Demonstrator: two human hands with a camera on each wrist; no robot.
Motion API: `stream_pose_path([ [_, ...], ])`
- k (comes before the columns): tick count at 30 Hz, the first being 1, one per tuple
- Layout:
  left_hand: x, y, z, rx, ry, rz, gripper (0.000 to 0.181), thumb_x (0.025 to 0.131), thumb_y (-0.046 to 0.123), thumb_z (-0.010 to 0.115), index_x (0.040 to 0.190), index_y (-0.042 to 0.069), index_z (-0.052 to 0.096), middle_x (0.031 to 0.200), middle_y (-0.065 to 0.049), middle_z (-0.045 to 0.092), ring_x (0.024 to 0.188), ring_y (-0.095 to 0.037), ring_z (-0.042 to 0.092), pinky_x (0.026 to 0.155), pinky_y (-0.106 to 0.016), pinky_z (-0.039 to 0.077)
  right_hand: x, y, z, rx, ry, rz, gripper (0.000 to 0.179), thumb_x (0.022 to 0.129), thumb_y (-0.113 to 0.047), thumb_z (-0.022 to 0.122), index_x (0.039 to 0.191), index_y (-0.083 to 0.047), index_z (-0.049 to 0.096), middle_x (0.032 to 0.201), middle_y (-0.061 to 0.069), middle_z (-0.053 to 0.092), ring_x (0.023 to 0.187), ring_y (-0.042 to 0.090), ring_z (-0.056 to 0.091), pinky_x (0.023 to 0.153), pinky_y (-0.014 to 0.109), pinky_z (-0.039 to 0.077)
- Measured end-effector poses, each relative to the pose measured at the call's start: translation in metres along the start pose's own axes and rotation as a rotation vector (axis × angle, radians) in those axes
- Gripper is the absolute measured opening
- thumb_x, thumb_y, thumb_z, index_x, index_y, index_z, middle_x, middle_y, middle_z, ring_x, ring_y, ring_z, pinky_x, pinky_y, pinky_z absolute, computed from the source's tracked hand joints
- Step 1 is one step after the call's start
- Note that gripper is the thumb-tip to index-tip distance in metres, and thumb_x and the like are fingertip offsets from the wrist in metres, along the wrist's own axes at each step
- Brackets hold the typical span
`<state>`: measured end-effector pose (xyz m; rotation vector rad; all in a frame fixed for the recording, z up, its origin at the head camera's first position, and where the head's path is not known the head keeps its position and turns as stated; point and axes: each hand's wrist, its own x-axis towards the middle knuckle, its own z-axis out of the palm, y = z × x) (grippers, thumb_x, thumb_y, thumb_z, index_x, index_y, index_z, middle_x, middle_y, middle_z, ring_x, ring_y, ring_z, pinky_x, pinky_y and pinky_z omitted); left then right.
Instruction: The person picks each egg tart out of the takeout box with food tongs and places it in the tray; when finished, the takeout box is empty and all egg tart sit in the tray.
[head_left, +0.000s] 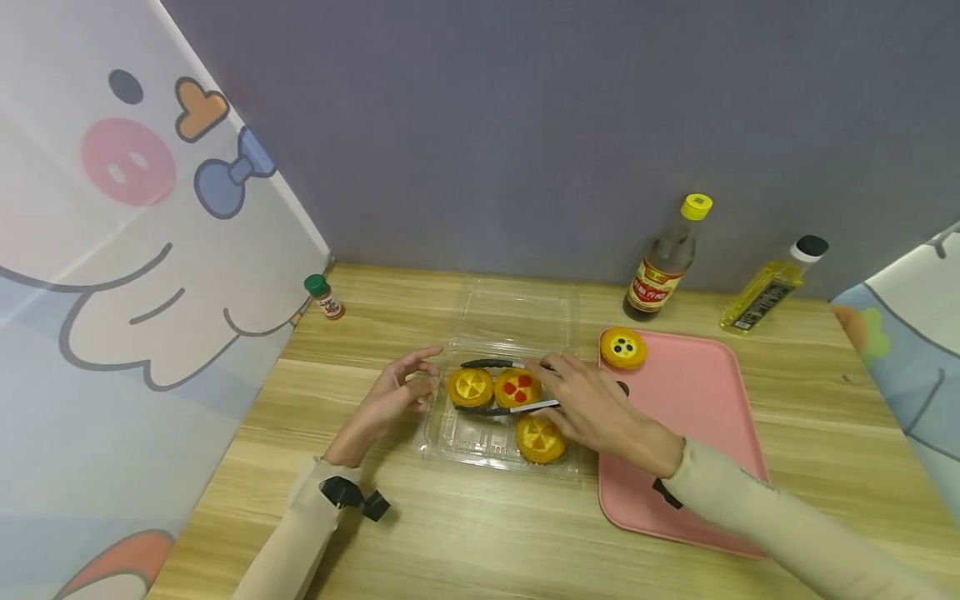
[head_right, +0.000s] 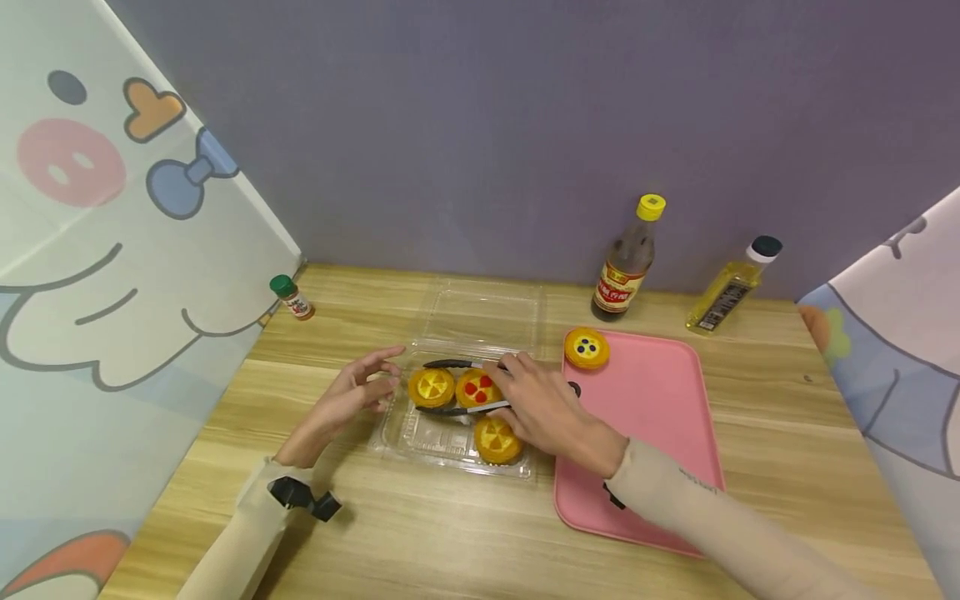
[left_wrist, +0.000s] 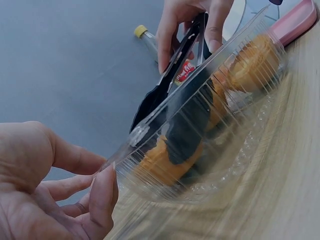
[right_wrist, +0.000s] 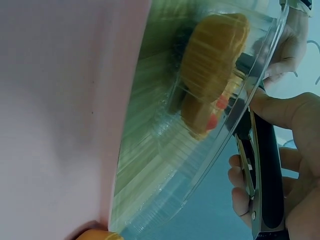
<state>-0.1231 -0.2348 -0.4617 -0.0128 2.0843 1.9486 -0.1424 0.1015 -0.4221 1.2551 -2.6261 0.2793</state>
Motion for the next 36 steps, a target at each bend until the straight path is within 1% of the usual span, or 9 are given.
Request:
stream_pose_path([
  [3,-0.0007,0.0015,-0.0003,0.000,0.003,0.000,0.060,0.101,0.003,0.058,0.158,0.007,0.041,0.123,-0.013,0.051,0.074,-0.009,0.060,0.059,-0.016,0.053,-0.0005,-0.0013,-0.0012,0.013,-0.004,-0.003,0.068,0.086,-0.038,0.086,0.143,-0.010,0.062,0.128,0.010,0.068,0.105,0.025,0.069,0.061,0.028,0.059],
  [7,-0.0012,0.0022,-0.0012,0.001,0.001,0.006,0.061,0.101,0.002,0.058,0.158,0.007,0.040,0.123,-0.014,0.051,0.074,-0.009,0.059,0.060,-0.016,0.052,-0.0025,-0.0040,-0.0033,0.041,-0.012,-0.008,0.067,0.087,-0.043,0.084,0.141,-0.009,0.063,0.129,0.011,0.068,0.103,0.025,0.071,0.051,0.018,0.049],
  [9,-0.0013,0.0018,-0.0016,0.003,-0.003,0.005,0.061,0.101,0.002,0.058,0.159,0.006,0.039,0.123,-0.014,0.051,0.075,-0.009,0.059,0.060,-0.016,0.052,-0.0035,-0.0051,-0.0041,0.049,-0.019,-0.008,0.069,0.087,-0.044,0.084,0.142,-0.008,0.063,0.129,0.012,0.068,0.104,0.025,0.071,0.050,0.016,0.047],
  [14,-0.0012,0.0002,-0.0018,0.010,-0.006,0.006,0.061,0.101,0.002,0.057,0.159,0.006,0.039,0.123,-0.014,0.051,0.075,-0.009,0.060,0.060,-0.015,0.052,-0.0038,-0.0055,-0.0047,0.057,-0.035,0.006,0.073,0.085,-0.044,0.085,0.145,-0.010,0.061,0.135,0.012,0.067,0.113,0.028,0.070,0.055,0.023,0.055],
  [21,-0.0018,0.0004,0.0004,0.009,-0.008,0.008,0.059,0.101,0.002,0.056,0.158,0.006,0.040,0.122,-0.011,0.052,0.074,-0.008,0.059,0.060,-0.016,0.053,-0.0024,-0.0046,-0.0022,0.066,-0.053,0.003,0.070,0.087,-0.042,0.084,0.144,-0.009,0.062,0.134,0.012,0.067,0.112,0.028,0.070,0.064,0.030,0.062],
  [26,-0.0019,0.0000,0.0011,0.010,0.002,0.000,0.060,0.101,0.001,0.056,0.158,0.006,0.040,0.122,-0.011,0.052,0.073,-0.008,0.059,0.060,-0.016,0.053,-0.0007,-0.0062,-0.0010,0.053,-0.058,-0.003,0.066,0.088,-0.042,0.083,0.142,-0.010,0.063,0.132,0.011,0.068,0.114,0.027,0.069,0.066,0.031,0.063],
  [31,-0.0012,0.0007,0.0018,0.011,0.020,-0.010,0.059,0.101,0.001,0.057,0.157,0.007,0.042,0.122,-0.011,0.052,0.073,-0.007,0.060,0.059,-0.016,0.054,0.0002,-0.0074,0.0005,0.052,-0.037,-0.020,0.064,0.088,-0.041,0.084,0.140,-0.009,0.065,0.129,0.010,0.069,0.112,0.025,0.068,0.070,0.033,0.063],
  [36,-0.0006,0.0007,0.0015,0.016,0.013,0.000,0.059,0.100,0.001,0.057,0.157,0.006,0.041,0.124,-0.014,0.051,0.075,-0.008,0.060,0.060,-0.017,0.054,-0.0001,-0.0082,0.0015,0.052,-0.020,-0.027,0.064,0.086,-0.042,0.085,0.139,-0.010,0.066,0.128,0.010,0.069,0.109,0.024,0.068,0.062,0.028,0.059],
])
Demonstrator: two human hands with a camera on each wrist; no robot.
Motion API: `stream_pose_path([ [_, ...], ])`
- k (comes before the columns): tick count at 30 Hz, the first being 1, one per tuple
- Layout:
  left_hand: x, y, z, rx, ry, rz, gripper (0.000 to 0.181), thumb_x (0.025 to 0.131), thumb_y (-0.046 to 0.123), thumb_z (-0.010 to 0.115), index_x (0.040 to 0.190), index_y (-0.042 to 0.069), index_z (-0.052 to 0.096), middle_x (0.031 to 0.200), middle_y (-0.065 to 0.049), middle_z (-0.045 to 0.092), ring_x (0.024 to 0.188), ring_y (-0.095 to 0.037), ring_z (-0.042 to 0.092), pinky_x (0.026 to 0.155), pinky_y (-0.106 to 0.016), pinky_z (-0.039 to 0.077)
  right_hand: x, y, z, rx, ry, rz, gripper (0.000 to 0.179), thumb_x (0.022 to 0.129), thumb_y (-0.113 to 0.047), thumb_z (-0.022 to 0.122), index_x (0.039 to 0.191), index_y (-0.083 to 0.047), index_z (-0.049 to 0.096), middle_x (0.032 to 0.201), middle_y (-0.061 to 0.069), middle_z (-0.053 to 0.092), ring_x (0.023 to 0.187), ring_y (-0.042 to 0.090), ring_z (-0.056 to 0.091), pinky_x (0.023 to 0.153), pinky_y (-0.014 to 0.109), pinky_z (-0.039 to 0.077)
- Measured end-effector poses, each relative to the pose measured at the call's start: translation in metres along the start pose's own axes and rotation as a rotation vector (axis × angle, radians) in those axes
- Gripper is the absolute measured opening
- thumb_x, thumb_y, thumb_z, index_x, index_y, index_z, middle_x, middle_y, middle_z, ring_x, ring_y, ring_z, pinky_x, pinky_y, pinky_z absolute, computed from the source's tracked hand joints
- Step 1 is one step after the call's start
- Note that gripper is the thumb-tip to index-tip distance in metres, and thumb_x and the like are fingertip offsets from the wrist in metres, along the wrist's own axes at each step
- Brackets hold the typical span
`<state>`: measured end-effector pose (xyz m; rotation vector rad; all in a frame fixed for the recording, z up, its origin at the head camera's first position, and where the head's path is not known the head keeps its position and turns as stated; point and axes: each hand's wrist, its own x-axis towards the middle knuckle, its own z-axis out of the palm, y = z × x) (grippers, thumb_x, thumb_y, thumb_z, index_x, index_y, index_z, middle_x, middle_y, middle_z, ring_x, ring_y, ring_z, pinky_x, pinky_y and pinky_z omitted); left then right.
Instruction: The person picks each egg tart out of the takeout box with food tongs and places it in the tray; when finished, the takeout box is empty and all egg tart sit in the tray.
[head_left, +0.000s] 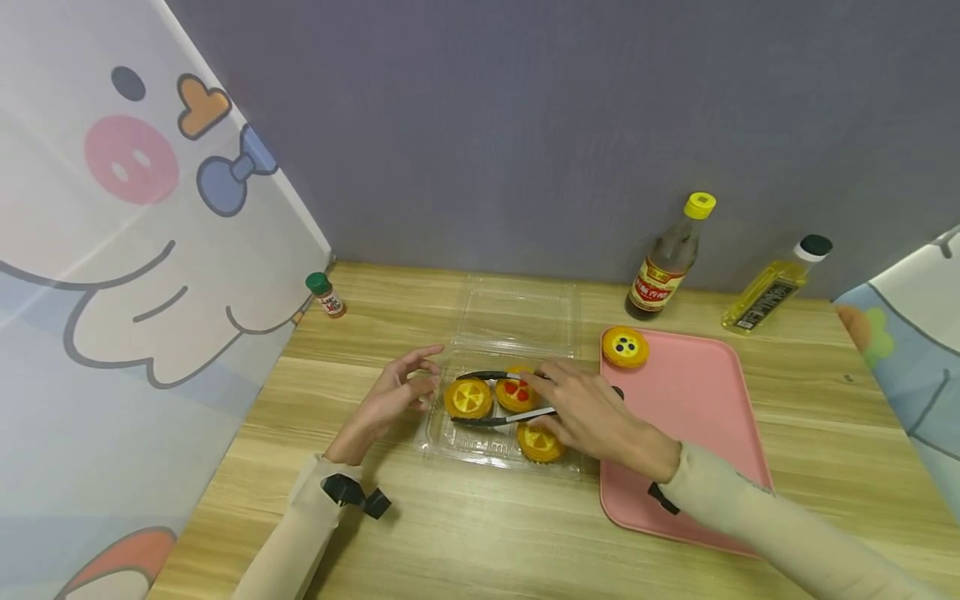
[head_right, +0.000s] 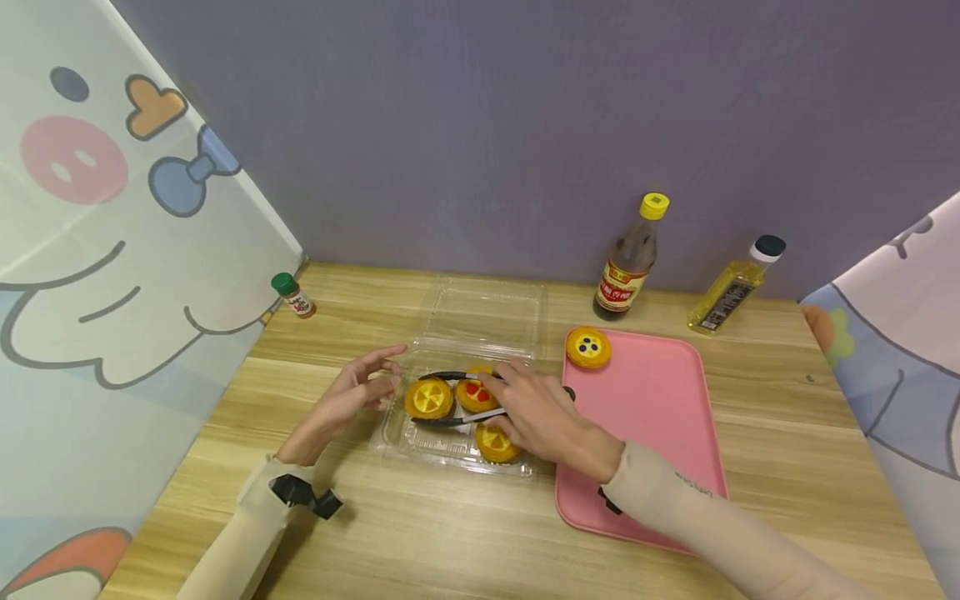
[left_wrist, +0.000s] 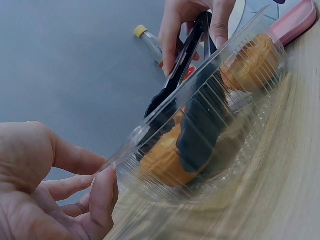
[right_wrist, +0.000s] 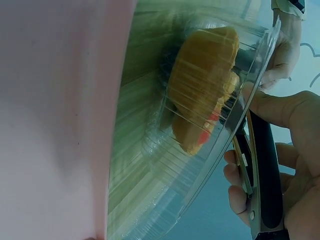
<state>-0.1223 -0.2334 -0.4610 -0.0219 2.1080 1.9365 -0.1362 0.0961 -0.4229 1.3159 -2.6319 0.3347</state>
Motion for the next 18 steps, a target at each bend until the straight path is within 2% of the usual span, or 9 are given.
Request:
stream_pose_path([
  [5,0.001,-0.002,-0.001,0.010,-0.008,0.008,0.060,0.101,0.002,0.058,0.158,0.004,0.040,0.125,-0.016,0.051,0.076,-0.008,0.060,0.060,-0.018,0.055,-0.003,0.000,0.000,0.001,0.017,-0.006,0.065,0.086,-0.043,0.085,0.139,-0.011,0.066,0.125,0.008,0.069,0.107,0.023,0.068,0.055,0.021,0.053],
  [10,0.001,-0.001,0.000,0.005,-0.001,-0.003,0.060,0.101,0.003,0.058,0.158,0.006,0.041,0.124,-0.013,0.051,0.075,-0.008,0.058,0.060,-0.017,0.054,-0.009,0.000,-0.002,-0.002,0.042,0.000,0.066,0.085,-0.043,0.085,0.140,-0.012,0.065,0.126,0.007,0.069,0.106,0.021,0.068,0.053,0.020,0.051],
  [18,0.001,0.000,0.000,-0.005,0.002,-0.010,0.060,0.100,0.001,0.058,0.157,0.007,0.042,0.124,-0.014,0.051,0.072,-0.008,0.058,0.059,-0.017,0.054,-0.021,0.003,-0.011,-0.005,0.087,0.054,0.070,0.084,-0.043,0.086,0.142,-0.010,0.063,0.132,0.011,0.068,0.106,0.026,0.071,0.061,0.033,0.061],
])
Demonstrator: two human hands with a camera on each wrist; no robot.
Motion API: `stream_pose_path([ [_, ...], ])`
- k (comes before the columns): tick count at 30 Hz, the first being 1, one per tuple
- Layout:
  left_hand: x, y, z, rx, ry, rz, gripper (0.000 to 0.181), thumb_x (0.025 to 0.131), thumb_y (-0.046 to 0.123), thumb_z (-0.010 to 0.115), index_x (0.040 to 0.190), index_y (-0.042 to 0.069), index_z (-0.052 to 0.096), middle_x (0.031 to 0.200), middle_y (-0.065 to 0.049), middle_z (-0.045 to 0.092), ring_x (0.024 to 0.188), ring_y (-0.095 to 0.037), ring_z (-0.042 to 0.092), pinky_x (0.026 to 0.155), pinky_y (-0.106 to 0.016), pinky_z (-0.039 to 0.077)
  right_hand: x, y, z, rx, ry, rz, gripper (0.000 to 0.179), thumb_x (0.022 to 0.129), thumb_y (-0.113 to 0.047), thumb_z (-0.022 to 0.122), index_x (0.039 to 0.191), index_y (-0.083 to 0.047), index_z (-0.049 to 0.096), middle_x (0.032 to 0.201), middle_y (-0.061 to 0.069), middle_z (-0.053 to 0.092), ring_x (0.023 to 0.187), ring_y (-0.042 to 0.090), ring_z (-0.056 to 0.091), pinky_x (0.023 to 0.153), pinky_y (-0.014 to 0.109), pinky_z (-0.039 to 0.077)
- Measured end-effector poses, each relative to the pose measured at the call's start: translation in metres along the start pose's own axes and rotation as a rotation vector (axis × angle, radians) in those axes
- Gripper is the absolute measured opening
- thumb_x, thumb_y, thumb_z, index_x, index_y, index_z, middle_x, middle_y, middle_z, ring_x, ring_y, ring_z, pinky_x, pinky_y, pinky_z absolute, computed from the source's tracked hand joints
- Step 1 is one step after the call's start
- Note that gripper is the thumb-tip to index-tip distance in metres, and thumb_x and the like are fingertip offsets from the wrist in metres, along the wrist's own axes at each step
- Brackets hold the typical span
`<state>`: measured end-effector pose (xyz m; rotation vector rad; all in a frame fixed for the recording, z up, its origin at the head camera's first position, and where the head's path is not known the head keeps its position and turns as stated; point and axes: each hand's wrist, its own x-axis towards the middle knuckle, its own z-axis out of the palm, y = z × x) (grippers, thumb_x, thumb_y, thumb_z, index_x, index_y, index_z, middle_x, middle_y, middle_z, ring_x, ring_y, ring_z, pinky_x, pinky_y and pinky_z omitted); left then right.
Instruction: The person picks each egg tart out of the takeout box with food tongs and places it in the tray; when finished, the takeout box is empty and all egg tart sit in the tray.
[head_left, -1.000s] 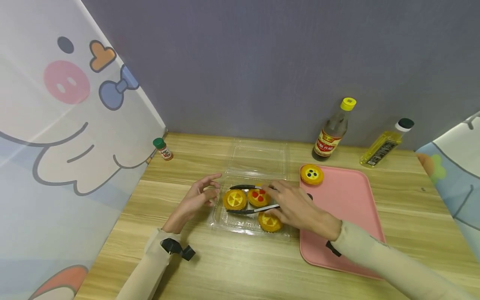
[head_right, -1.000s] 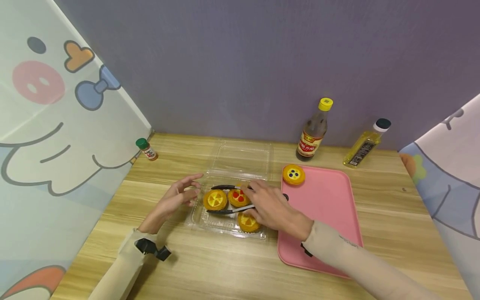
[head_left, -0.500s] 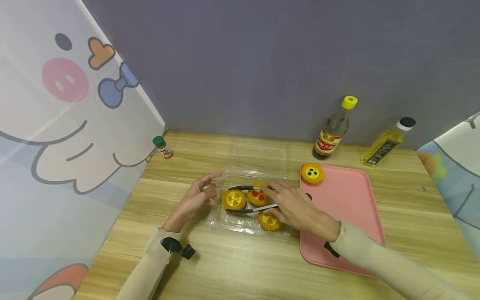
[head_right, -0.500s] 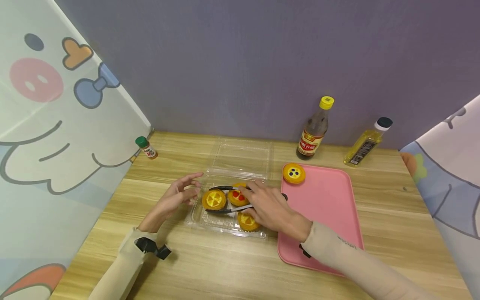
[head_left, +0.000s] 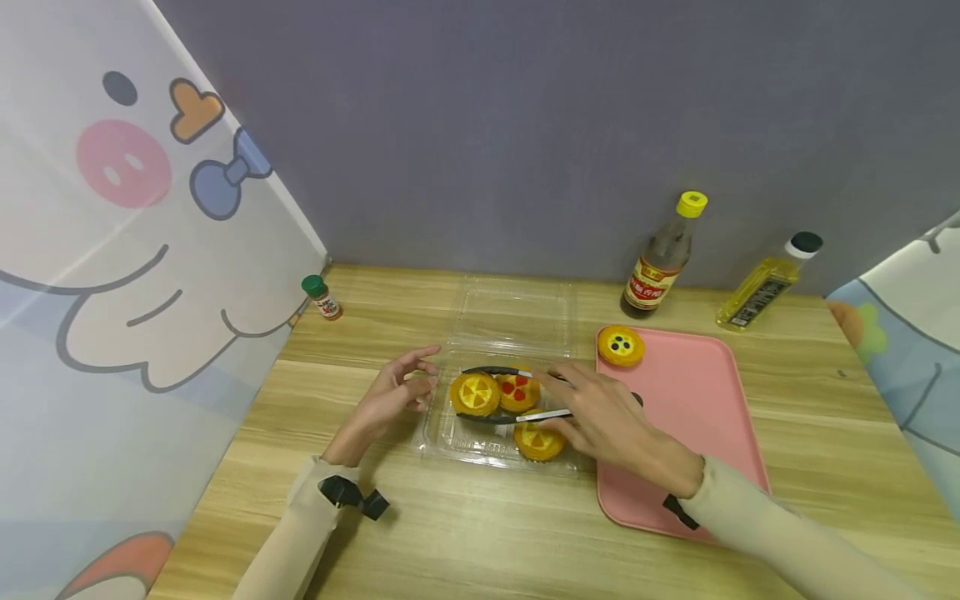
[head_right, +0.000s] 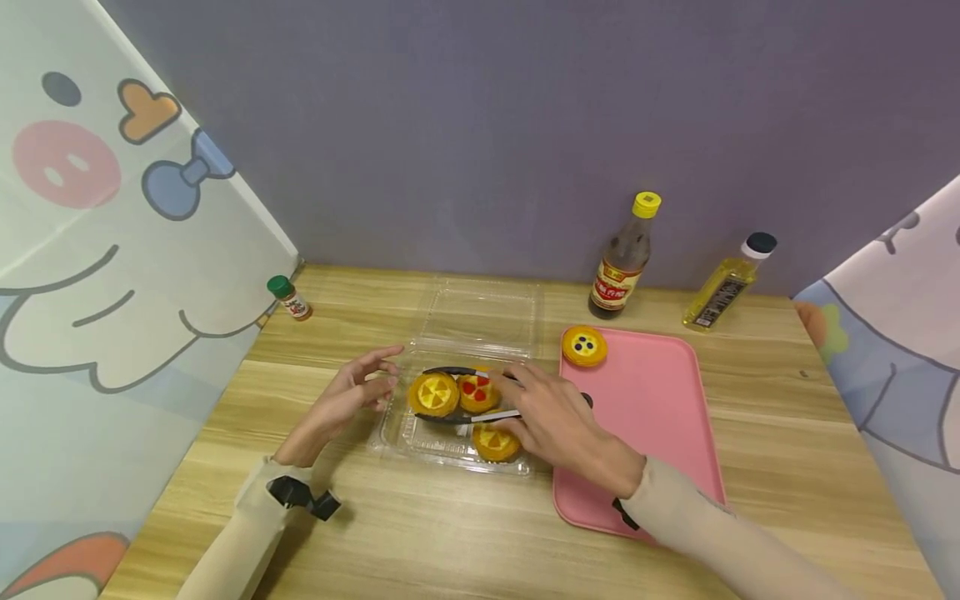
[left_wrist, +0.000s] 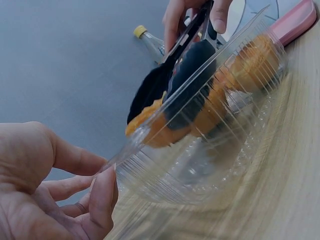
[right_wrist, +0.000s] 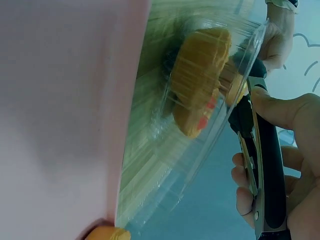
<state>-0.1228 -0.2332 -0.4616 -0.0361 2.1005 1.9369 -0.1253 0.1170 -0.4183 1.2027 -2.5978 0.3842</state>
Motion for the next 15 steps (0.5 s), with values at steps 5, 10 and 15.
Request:
stream_pose_path([
  [5,0.001,-0.001,-0.001,0.009,0.001,0.000,0.060,0.100,0.002,0.058,0.157,0.007,0.041,0.123,-0.013,0.051,0.072,-0.010,0.058,0.060,-0.017,0.054,-0.009,0.004,-0.013,-0.012,-0.009,0.036,0.074,0.084,-0.040,0.087,0.147,-0.013,0.059,0.135,0.009,0.066,0.108,0.027,0.071,0.065,0.036,0.062],
  [10,0.001,-0.001,0.000,0.006,-0.002,-0.003,0.059,0.101,0.002,0.058,0.158,0.007,0.041,0.122,-0.010,0.051,0.072,-0.010,0.059,0.059,-0.018,0.054,-0.020,0.012,-0.024,-0.027,0.004,0.062,0.074,0.083,-0.034,0.089,0.147,-0.013,0.059,0.132,0.007,0.067,0.105,0.026,0.070,0.065,0.038,0.061],
  [15,0.001,0.000,0.001,0.003,-0.007,-0.004,0.060,0.101,0.002,0.058,0.158,0.007,0.040,0.121,-0.008,0.051,0.072,-0.009,0.058,0.059,-0.017,0.053,-0.033,0.021,-0.033,-0.060,0.034,0.103,0.075,0.079,-0.030,0.091,0.145,-0.012,0.060,0.130,0.010,0.067,0.105,0.030,0.071,0.063,0.041,0.060],
])
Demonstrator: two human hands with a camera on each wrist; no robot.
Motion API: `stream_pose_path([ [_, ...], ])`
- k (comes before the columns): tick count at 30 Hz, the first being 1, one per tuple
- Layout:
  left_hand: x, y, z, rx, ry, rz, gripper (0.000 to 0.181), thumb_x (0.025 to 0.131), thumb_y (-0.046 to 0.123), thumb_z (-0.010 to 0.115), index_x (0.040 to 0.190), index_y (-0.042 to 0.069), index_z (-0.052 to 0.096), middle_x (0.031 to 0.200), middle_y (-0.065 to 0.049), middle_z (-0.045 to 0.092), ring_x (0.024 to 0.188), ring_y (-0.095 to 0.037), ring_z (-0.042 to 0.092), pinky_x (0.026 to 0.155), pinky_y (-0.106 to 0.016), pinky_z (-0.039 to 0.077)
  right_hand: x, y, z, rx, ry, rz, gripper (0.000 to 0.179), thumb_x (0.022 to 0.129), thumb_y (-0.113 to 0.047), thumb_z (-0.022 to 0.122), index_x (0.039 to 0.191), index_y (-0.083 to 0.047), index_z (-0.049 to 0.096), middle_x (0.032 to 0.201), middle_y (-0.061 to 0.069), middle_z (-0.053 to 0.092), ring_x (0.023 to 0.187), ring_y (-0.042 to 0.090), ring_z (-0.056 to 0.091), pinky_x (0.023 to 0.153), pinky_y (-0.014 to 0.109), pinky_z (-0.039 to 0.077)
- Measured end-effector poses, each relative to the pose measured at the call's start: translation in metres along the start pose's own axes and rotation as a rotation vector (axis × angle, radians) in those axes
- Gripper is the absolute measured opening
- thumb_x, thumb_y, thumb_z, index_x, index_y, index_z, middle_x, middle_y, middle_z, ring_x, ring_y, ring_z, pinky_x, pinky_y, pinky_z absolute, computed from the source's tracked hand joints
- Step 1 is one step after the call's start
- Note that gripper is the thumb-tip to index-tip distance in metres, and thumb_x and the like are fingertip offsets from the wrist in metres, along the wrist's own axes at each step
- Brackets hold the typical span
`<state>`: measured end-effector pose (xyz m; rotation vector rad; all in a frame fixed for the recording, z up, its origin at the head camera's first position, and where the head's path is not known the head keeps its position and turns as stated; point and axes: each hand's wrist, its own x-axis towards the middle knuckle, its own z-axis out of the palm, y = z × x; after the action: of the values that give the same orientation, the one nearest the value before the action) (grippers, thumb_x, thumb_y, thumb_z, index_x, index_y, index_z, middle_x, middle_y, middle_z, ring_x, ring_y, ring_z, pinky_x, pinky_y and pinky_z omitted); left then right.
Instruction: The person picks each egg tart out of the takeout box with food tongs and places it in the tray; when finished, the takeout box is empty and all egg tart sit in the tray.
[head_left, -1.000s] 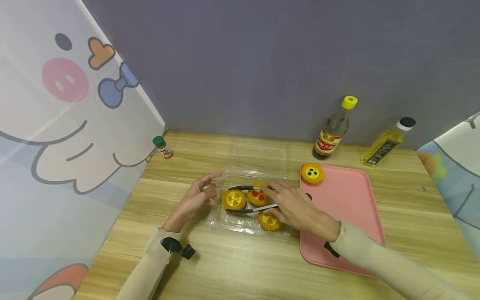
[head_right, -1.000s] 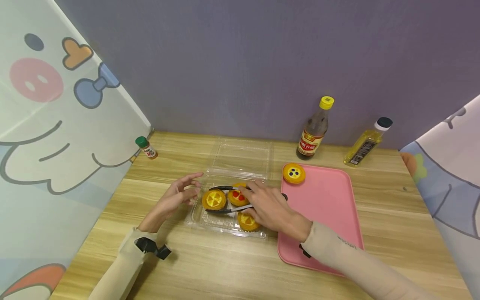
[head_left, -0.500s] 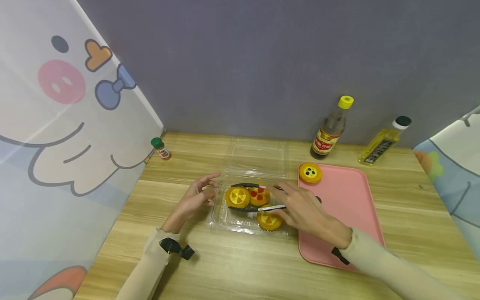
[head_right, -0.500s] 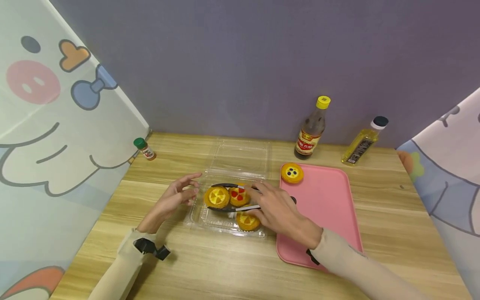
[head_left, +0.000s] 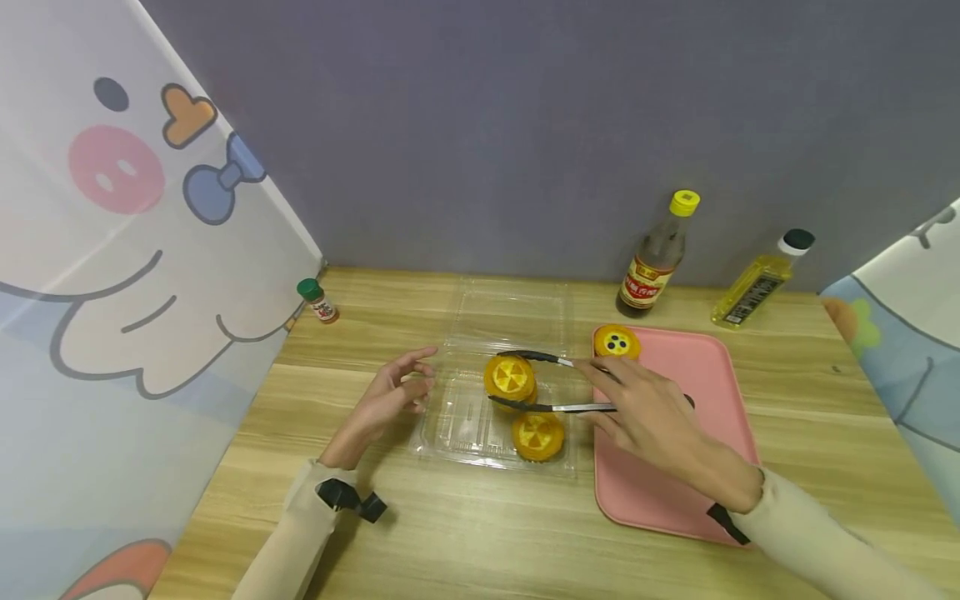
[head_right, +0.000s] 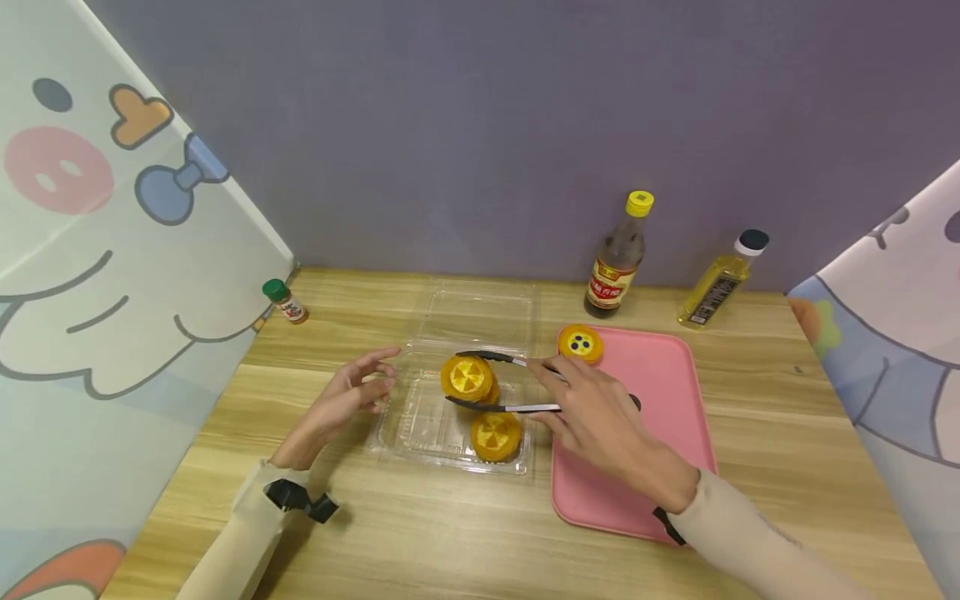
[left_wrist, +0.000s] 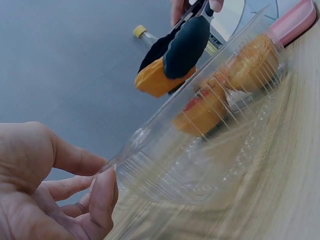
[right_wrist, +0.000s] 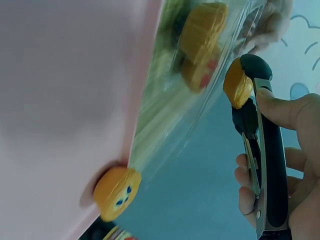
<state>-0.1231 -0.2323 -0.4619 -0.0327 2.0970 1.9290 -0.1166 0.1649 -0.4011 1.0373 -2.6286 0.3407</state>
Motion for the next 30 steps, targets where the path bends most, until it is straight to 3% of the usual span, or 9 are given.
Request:
stream_pose_path([
  [8,0.001,0.001,-0.001,0.022,0.001,0.014,0.060,0.101,0.000,0.057,0.158,0.005,0.040,0.120,-0.010,0.051,0.072,-0.009,0.058,0.058,-0.017,0.053,-0.019,0.022,-0.017,-0.021,0.067,0.077,0.074,0.077,-0.036,0.090,0.142,-0.012,0.064,0.124,0.010,0.069,0.101,0.028,0.067,0.058,0.040,0.056],
  [11,0.001,0.000,-0.001,0.023,0.004,0.016,0.060,0.101,0.000,0.057,0.158,0.006,0.040,0.121,-0.011,0.052,0.073,-0.009,0.057,0.057,-0.017,0.052,-0.027,0.032,-0.024,-0.035,0.079,0.111,0.076,0.075,-0.031,0.091,0.143,-0.013,0.063,0.122,0.011,0.069,0.098,0.029,0.068,0.048,0.031,0.049],
  [16,0.001,0.000,-0.002,0.025,-0.004,0.014,0.060,0.101,0.000,0.057,0.158,0.006,0.040,0.124,-0.015,0.051,0.074,-0.009,0.057,0.057,-0.017,0.052,-0.040,0.047,-0.033,-0.043,0.068,0.180,0.080,0.074,-0.025,0.092,0.147,-0.018,0.059,0.123,0.011,0.066,0.067,0.018,0.063,0.039,0.019,0.028],
  [18,0.000,0.001,-0.002,0.027,-0.005,0.016,0.060,0.101,0.001,0.057,0.158,0.006,0.040,0.125,-0.017,0.051,0.074,-0.009,0.057,0.057,-0.017,0.052,-0.045,0.053,-0.035,-0.046,0.073,0.198,0.080,0.073,-0.024,0.092,0.145,-0.017,0.060,0.123,0.012,0.065,0.059,0.015,0.058,0.038,0.019,0.028],
  [25,0.001,0.001,-0.002,0.030,-0.003,0.024,0.060,0.101,0.001,0.058,0.158,0.007,0.042,0.124,-0.017,0.051,0.074,-0.008,0.057,0.057,-0.017,0.052,-0.062,0.074,-0.037,-0.049,0.070,0.273,0.076,0.072,-0.022,0.093,0.142,-0.015,0.063,0.121,0.012,0.067,0.075,0.024,0.066,0.042,0.025,0.035],
  [30,0.001,0.000,-0.003,0.025,-0.005,0.021,0.060,0.101,0.000,0.058,0.158,0.007,0.042,0.125,-0.018,0.050,0.074,-0.008,0.057,0.057,-0.017,0.052,-0.075,0.090,-0.034,-0.044,0.077,0.304,0.072,0.072,-0.020,0.093,0.138,-0.010,0.065,0.121,0.015,0.066,0.073,0.027,0.065,0.041,0.026,0.035],
])
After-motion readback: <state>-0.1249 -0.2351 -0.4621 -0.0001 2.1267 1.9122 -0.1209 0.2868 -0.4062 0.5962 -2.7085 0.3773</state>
